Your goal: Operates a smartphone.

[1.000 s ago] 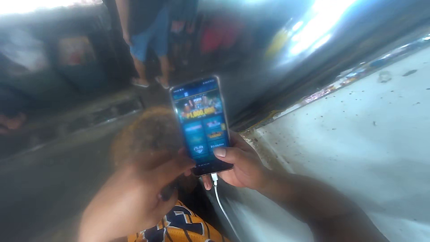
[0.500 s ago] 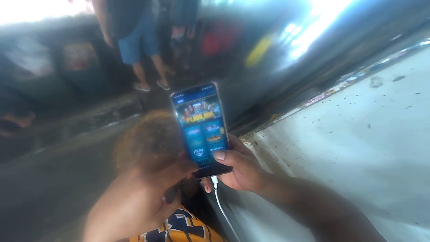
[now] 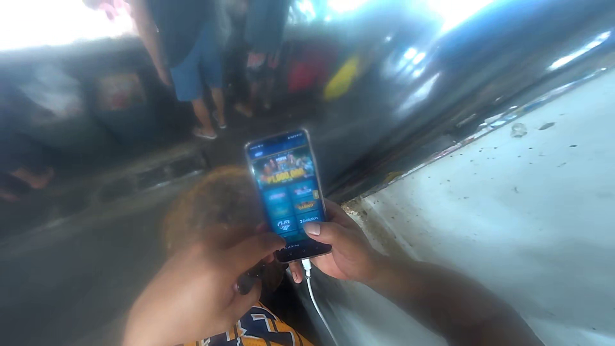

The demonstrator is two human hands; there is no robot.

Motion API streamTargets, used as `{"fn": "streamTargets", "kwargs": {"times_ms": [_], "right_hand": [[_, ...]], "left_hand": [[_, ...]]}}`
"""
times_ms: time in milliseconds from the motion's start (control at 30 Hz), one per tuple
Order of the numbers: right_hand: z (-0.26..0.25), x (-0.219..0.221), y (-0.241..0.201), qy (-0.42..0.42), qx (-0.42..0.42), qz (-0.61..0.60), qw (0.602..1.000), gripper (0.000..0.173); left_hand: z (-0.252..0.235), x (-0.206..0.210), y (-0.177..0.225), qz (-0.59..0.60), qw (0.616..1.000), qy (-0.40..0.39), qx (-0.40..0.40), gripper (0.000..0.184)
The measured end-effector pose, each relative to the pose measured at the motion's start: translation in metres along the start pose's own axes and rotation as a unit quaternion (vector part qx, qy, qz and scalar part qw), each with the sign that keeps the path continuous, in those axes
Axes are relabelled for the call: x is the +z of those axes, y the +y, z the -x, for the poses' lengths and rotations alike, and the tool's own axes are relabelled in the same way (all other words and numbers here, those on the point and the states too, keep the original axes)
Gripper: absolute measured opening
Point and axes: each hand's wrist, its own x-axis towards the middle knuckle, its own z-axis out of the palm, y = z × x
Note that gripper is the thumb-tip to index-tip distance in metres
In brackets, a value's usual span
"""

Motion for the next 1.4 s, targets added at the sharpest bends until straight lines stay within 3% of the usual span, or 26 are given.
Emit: {"fn": "streamTargets", "kwargs": {"times_ms": [300,500,633,833,1033,1400], "right_hand": [[-0.001,0.0,0.0,0.001,-0.008,0.005,1.0,0.03],[-0.002,-0.002,0.001,-0.002,0.002,-0.01,1.0,0.032],[-0.002,-0.001,-0.004,0.009,-0.006,0.0,1.0,0.034],[0.0,0.001,-0.009,0.048,-0.035,0.024,0.998,0.029],[0.0,0.002,-0.007,0.047,-0.043,0.021,0.998,0.029],[0.002,0.002,-0.004,0.056,-0.044,0.032,0.997,0.03]], "left_hand": [[-0.002,-0.001,-0.001,0.002,1.0,0.014,-0.001,0.033],[-0.005,0.004,-0.001,0.067,0.971,0.158,-0.164,0.05],[-0.008,0.01,-0.003,0.123,0.952,0.157,-0.234,0.066],[-0.016,0.025,0.002,0.165,0.965,0.084,-0.188,0.054],[-0.019,0.032,0.004,0.137,0.969,0.094,-0.18,0.043],[-0.018,0.036,0.006,0.132,0.967,0.117,-0.184,0.045]]}}
